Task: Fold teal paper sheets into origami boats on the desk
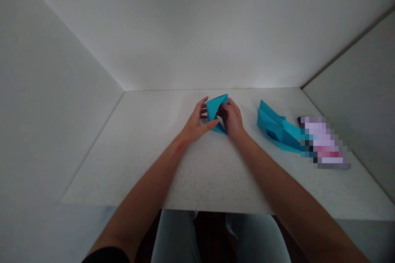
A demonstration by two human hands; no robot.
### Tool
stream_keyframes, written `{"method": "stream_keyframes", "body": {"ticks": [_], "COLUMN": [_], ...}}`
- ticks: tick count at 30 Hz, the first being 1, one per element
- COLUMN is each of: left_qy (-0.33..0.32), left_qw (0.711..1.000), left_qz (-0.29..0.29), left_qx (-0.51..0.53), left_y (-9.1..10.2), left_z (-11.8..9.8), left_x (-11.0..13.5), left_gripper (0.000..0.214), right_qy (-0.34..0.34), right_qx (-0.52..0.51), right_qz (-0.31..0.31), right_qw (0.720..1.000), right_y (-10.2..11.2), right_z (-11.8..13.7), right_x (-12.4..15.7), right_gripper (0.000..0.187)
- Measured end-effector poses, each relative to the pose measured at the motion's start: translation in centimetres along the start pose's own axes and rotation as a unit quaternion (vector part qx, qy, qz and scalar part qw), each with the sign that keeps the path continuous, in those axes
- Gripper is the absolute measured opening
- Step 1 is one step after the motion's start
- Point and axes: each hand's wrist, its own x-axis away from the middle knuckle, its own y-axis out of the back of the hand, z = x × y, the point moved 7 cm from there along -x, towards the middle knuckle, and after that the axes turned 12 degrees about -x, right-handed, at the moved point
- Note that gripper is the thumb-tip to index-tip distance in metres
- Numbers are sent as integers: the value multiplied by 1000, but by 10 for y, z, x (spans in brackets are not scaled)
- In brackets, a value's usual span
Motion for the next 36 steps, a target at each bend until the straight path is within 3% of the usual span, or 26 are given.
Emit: {"method": "stream_keyframes", "body": {"ticks": [4,9,20,29,33,36], "left_qy": [-12,-20,-6,1,5,3], "left_qw": [1000,999,979,940,929,930], "left_qz": [4,-42,-126,-192,-194,-175], "left_qx": [0,-19,-162,-282,-315,-323], "left_y": [-4,3,21,38,40,37], "left_z": [-3,-1,-18,-24,-26,-26], "left_x": [1,1,0,1,2,2], "left_gripper": [91,73,53,35,44,58], "right_qy": [-13,-18,4,104,110,88], "right_qx": [-26,-16,10,143,136,88], "right_qz": [-2,10,3,27,52,31], "right_qw": [1000,1000,1000,984,983,992], "right_y": [0,-1,3,-7,-14,-9], "right_z": [-3,-2,-2,23,26,20], "right_x": [-2,0,-2,6,10,7], "right_gripper": [33,27,21,22,29,31]}}
